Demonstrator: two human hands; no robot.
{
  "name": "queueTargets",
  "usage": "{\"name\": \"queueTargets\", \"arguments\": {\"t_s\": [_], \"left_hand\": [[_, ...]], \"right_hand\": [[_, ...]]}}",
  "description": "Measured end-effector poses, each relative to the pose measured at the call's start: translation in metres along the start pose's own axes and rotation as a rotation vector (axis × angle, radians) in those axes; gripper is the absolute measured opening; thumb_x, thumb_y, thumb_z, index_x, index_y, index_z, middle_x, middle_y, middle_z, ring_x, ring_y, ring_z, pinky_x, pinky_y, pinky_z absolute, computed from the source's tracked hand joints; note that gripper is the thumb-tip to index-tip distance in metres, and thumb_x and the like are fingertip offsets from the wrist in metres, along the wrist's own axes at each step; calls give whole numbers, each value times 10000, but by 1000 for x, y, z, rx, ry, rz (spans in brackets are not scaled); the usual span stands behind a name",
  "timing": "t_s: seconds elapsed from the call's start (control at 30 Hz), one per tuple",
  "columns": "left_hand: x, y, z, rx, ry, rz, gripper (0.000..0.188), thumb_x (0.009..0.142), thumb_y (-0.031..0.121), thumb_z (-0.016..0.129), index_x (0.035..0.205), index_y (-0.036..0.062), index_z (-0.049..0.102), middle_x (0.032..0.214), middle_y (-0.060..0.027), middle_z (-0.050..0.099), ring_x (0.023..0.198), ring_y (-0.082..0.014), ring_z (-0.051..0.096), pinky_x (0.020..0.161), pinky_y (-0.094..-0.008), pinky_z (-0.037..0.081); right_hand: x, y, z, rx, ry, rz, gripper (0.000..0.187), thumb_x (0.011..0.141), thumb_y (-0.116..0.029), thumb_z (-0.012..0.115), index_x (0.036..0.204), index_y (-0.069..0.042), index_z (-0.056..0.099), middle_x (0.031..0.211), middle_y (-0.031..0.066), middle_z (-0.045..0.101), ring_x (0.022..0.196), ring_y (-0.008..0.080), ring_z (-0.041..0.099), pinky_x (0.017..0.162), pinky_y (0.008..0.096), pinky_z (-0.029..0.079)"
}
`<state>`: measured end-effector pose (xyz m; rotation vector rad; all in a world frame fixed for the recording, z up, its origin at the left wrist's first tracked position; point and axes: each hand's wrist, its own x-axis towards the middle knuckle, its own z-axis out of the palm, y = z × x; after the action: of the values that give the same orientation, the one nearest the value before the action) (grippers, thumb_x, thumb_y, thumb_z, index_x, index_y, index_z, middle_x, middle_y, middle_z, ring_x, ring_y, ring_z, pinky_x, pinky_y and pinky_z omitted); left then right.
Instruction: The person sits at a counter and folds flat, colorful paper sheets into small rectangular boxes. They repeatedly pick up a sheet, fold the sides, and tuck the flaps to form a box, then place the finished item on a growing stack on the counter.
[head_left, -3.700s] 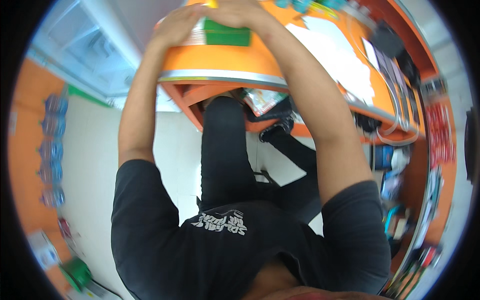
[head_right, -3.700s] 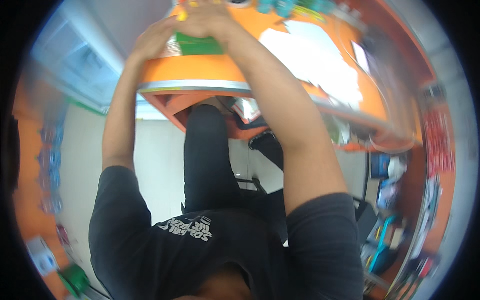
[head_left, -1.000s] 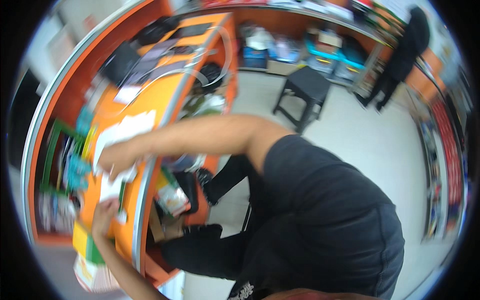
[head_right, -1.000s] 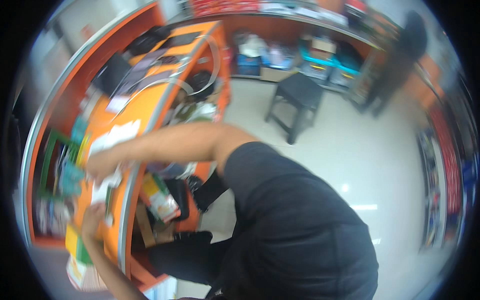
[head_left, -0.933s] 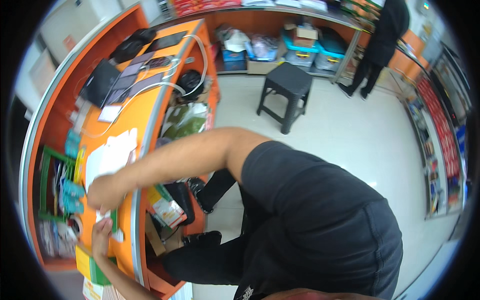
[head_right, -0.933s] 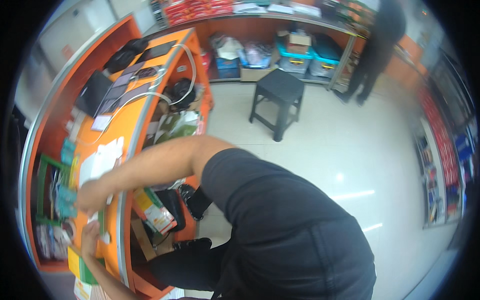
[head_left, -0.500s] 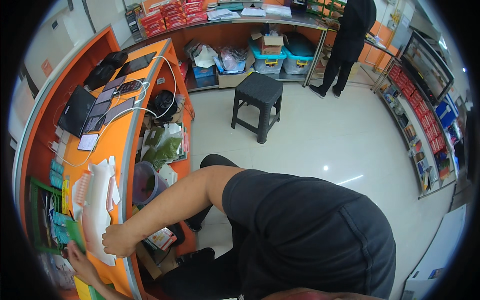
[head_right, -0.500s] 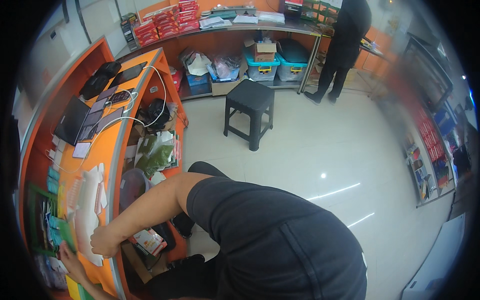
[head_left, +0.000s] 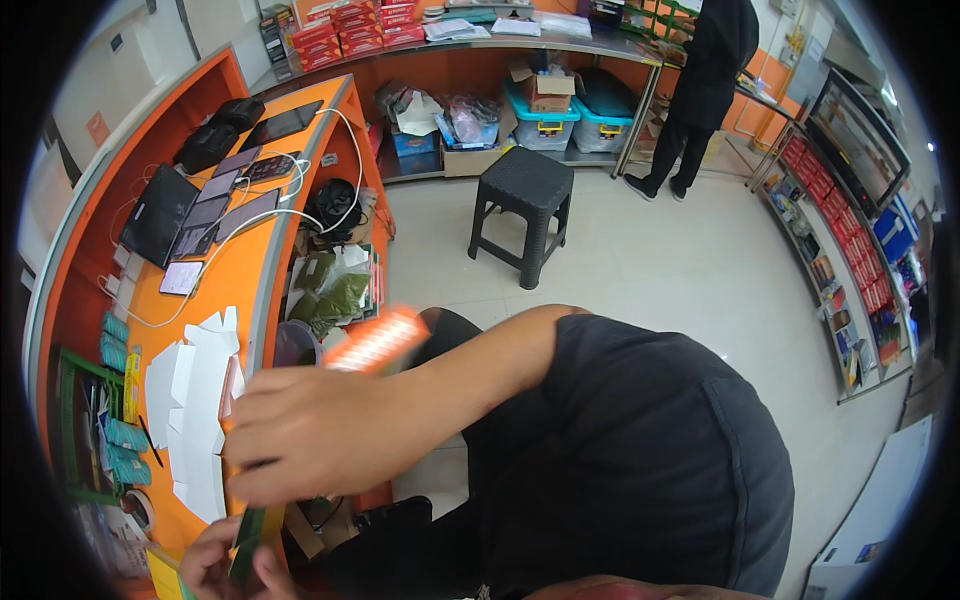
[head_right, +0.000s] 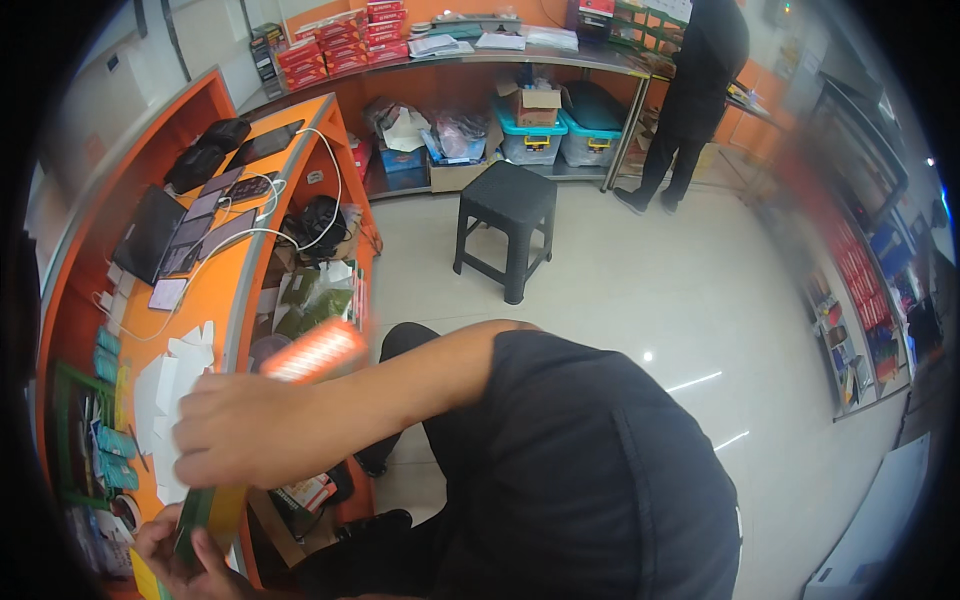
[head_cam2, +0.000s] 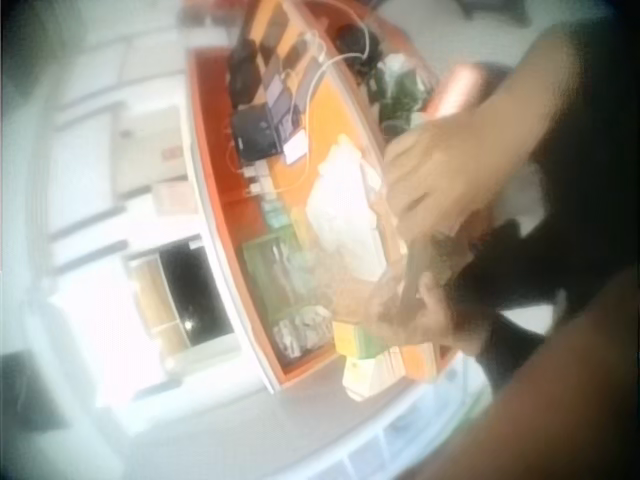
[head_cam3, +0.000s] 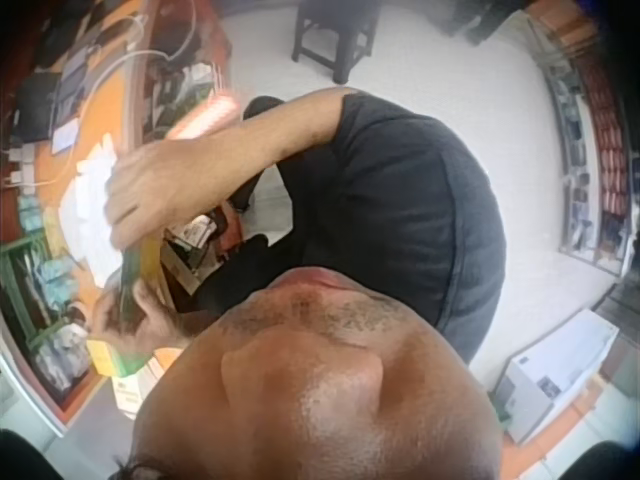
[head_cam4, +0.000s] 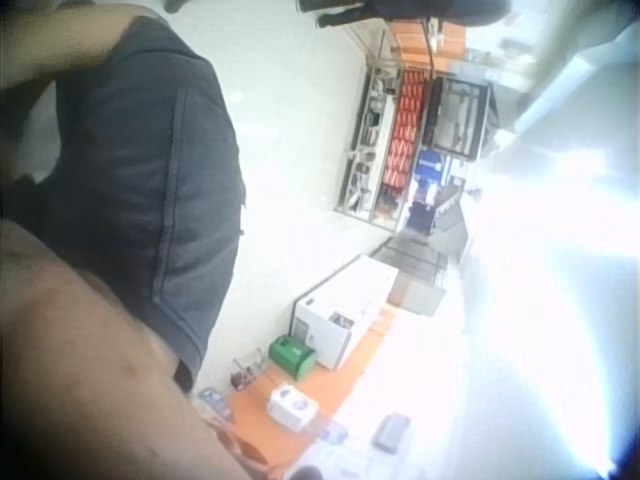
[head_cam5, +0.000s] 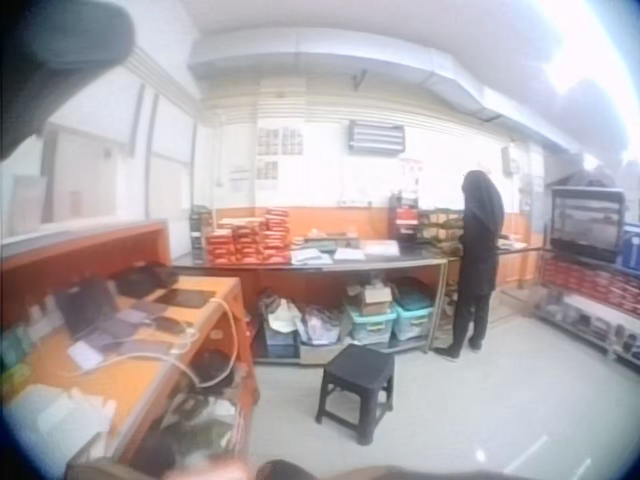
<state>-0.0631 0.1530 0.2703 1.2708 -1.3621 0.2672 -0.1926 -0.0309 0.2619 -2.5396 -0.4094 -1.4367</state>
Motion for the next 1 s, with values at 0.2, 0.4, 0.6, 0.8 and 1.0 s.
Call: {"name": "queueTargets", "arguments": {"t_s": [0.2, 0.4, 0.6, 0.8, 1.0], "left_hand": [[-53, -60, 59, -225, -108, -491, 137, 1050, 108, 561, 1041, -28, 573, 1031, -98, 566, 944, -174, 547, 859, -319, 464], [-115, -143, 110, -368, 111, -786, 197, 1022, 176, 667, 989, -16, 642, 881, -28, 641, 773, -78, 570, 688, -229, 472], [-138, -171, 119, -297, 99, -926, 230, 994, 188, 713, 934, -33, 692, 870, -30, 670, 768, -71, 582, 686, -228, 487], [-137, -164, 110, -369, 54, -922, 310, 1020, 188, 670, 1140, -96, 701, 975, -77, 715, 864, -115, 641, 788, -265, 531], [-149, -178, 96, -352, -46, -826, 343, 1047, 172, 615, 1214, -122, 673, 1098, -100, 711, 970, -133, 641, 868, -281, 522]], "right_hand": [[-75, 6, -20, 337, -220, 487, 159, 924, -136, 642, 1050, -67, 573, 1023, 93, 633, 988, 341, 620, 857, 464, 480], [-133, 30, 46, 376, -256, 765, 148, 958, -158, 624, 1068, -70, 578, 1049, 104, 633, 1016, 337, 625, 874, 478, 478], [-156, 37, 95, 155, -166, 636, 129, 924, -124, 645, 1031, -66, 604, 1061, 96, 618, 1022, 296, 615, 918, 434, 457], [-156, 43, 114, 171, -19, 578, 112, 904, -126, 662, 981, -62, 611, 997, 99, 631, 988, 322, 616, 929, 439, 462], [-144, 41, 122, 145, -37, 451, 103, 897, -104, 686, 955, -50, 620, 913, 86, 600, 937, 317, 604, 888, 434, 475]]}}
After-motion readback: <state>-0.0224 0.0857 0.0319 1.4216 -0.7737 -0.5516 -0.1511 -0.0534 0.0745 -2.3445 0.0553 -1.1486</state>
